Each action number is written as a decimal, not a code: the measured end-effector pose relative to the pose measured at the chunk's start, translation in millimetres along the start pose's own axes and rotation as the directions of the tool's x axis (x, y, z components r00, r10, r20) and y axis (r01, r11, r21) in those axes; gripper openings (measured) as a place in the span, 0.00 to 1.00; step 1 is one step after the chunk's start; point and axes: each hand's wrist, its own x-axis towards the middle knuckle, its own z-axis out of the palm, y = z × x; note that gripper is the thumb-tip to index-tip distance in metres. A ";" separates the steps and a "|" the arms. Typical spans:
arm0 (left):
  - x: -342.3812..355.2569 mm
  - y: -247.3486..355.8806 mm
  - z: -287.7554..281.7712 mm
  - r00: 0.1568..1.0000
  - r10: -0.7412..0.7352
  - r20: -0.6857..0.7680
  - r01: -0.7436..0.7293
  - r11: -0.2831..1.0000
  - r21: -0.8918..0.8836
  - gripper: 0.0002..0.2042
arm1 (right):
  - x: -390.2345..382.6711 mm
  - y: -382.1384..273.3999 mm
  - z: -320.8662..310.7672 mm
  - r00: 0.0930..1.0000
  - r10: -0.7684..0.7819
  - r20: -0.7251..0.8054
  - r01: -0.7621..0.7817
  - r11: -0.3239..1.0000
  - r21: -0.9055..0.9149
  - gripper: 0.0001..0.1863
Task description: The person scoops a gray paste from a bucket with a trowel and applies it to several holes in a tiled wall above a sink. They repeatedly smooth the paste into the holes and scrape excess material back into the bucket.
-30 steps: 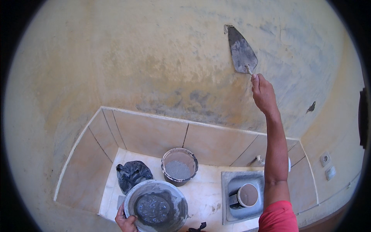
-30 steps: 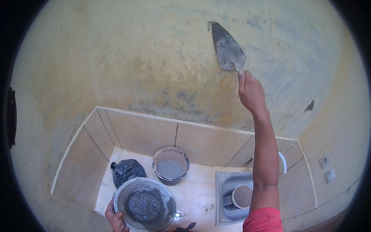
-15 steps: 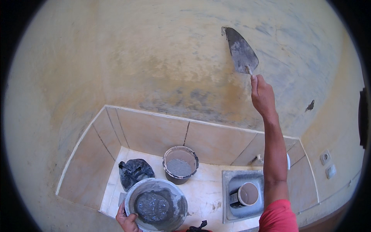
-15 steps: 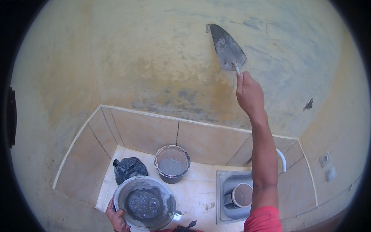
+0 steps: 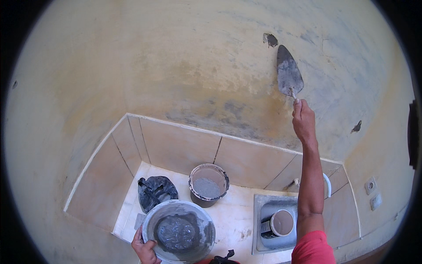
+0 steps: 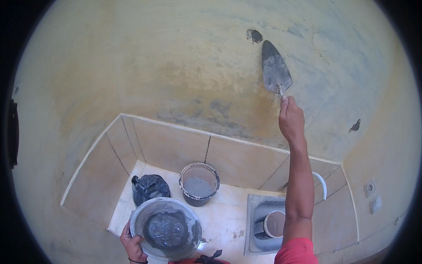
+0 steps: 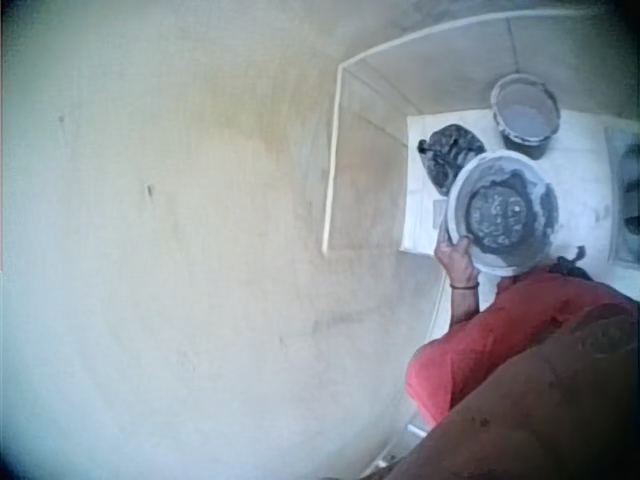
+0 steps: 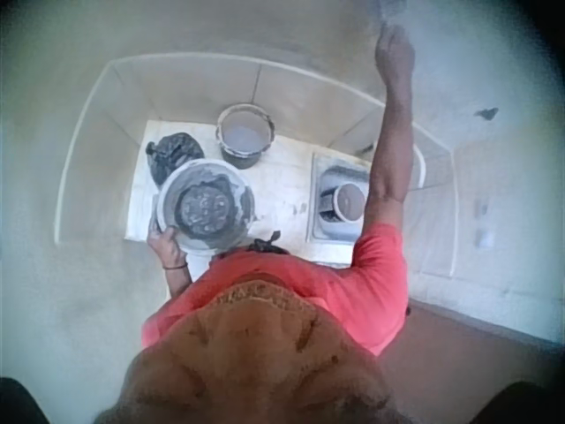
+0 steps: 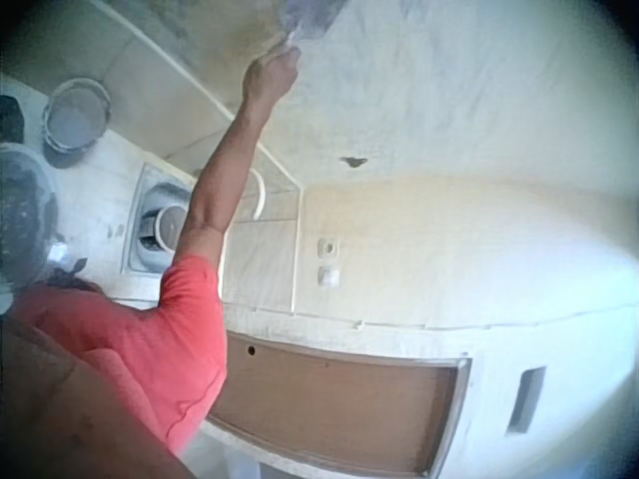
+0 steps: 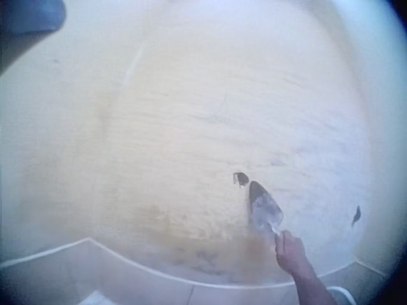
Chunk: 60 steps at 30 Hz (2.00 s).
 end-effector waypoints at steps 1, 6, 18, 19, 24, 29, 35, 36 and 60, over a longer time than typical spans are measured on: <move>-0.6 -2.0 0.9 1.000 0.003 -0.003 -0.003 1.000 -0.021 0.38 | -1.1 -3.3 -1.9 1.000 -0.005 -0.004 0.005 1.000 0.020 0.24; 1.0 -3.0 7.2 1.000 0.021 0.004 -0.021 0.999 0.026 0.37 | 29.6 -19.5 2.2 0.999 -0.034 -0.026 0.032 0.998 -0.061 0.22; -4.0 -8.6 16.8 0.999 0.026 0.042 -0.029 0.996 0.087 0.37 | 15.5 -19.0 7.8 0.987 -0.145 -0.063 0.131 0.972 -0.193 0.20; -5.0 -8.8 17.4 0.999 0.026 0.036 -0.029 0.997 0.077 0.37 | 19.2 -19.3 6.7 0.988 -0.141 -0.062 0.125 0.968 -0.217 0.20; -6.4 -7.8 20.7 1.000 0.000 -0.003 0.000 0.999 0.050 0.37 | 24.0 -12.0 2.3 0.999 -0.027 -0.021 0.023 0.988 -0.150 0.21; -10.6 -4.0 21.5 1.000 0.004 0.019 -0.005 0.999 0.040 0.37 | 15.5 -4.5 21.8 1.000 0.000 0.005 0.000 1.000 0.002 0.23; -12.0 -0.6 17.5 1.000 0.023 0.010 -0.024 0.996 0.086 0.37 | -3.6 -6.6 12.6 0.998 0.046 0.044 -0.051 0.994 0.101 0.24; -12.2 -0.1 18.3 1.000 0.018 0.019 -0.020 0.996 0.090 0.37 | 0.6 -10.2 13.7 1.000 0.025 0.019 -0.027 0.991 0.131 0.25; -10.4 -29.8 54.9 0.981 -0.070 0.182 0.066 0.997 0.033 0.36 | 15.6 1.2 4.1 0.993 0.084 0.079 -0.083 0.996 -0.016 0.25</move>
